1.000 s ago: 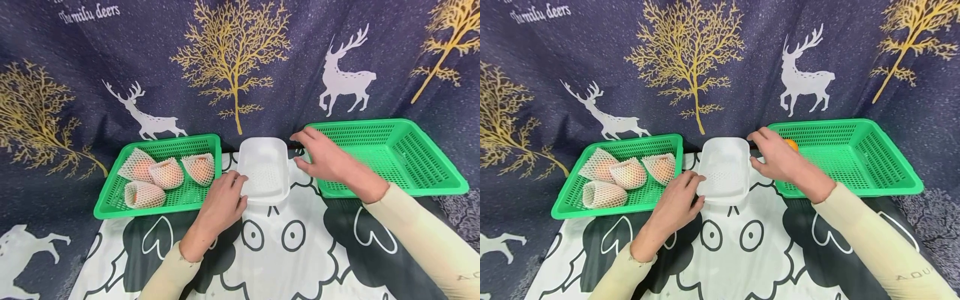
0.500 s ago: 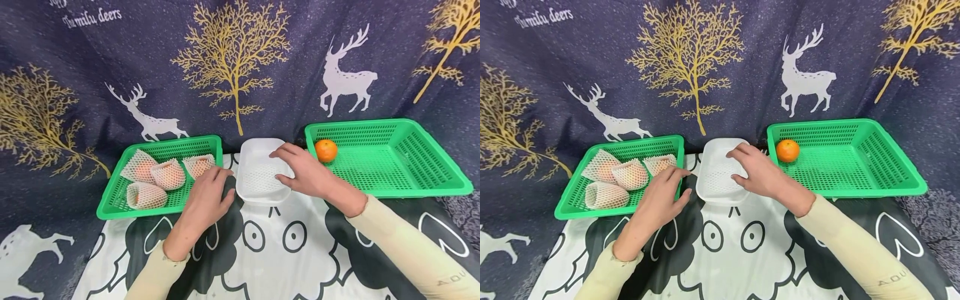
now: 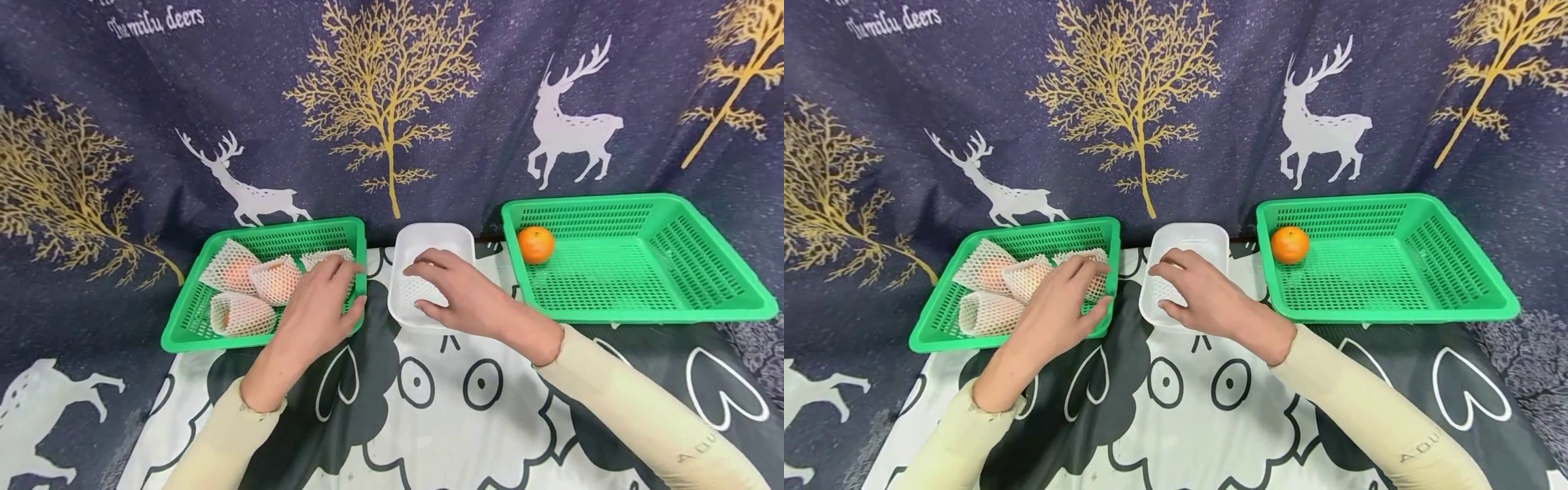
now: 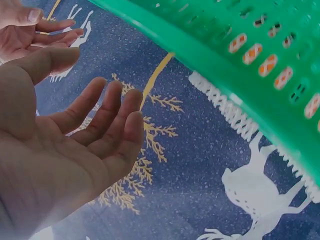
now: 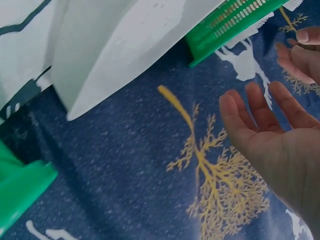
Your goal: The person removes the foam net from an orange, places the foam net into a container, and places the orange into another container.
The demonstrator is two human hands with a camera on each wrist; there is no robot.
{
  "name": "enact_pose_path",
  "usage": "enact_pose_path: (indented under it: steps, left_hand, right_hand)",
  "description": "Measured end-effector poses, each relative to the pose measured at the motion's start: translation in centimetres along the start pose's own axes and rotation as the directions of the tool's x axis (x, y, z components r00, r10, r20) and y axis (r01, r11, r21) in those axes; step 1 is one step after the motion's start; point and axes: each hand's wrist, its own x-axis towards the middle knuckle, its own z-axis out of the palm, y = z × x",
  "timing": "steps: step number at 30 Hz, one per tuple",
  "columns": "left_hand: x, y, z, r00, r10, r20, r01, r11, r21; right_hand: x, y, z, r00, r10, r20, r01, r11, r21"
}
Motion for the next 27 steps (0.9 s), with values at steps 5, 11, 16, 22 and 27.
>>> enact_pose_path:
  steps: [5, 11, 16, 22, 27]
  left_hand:
    - [0.4, -0.6, -0.9, 0.999, -0.035, 0.023, 0.035, 0.999, -0.012]
    - [1.0, -1.4, -1.8, 0.992, -0.108, 0.071, 0.106, 0.994, 0.021]
    - [1.6, -2.2, -2.5, 0.981, -0.141, 0.130, 0.142, 0.990, 0.002]
    - [2.6, -3.1, -3.1, 0.963, -0.166, 0.214, 0.179, 0.983, -0.045]
    - [3.2, -3.9, -3.1, 0.966, -0.153, 0.208, 0.158, 0.987, -0.010]
  right_hand:
    - [0.9, -0.9, 0.9, 0.999, -0.043, -0.002, 0.043, 0.999, 0.004]
    - [1.7, -2.0, 2.0, 0.997, -0.070, -0.023, 0.070, 0.997, 0.021]
    - [2.2, -2.9, 2.9, 0.995, -0.095, -0.027, 0.096, 0.994, 0.049]
    - [2.4, -3.6, 4.3, 0.993, -0.120, -0.003, 0.120, 0.992, 0.043]
    - [2.8, -4.1, 5.5, 0.987, -0.158, 0.005, 0.157, 0.987, 0.030]
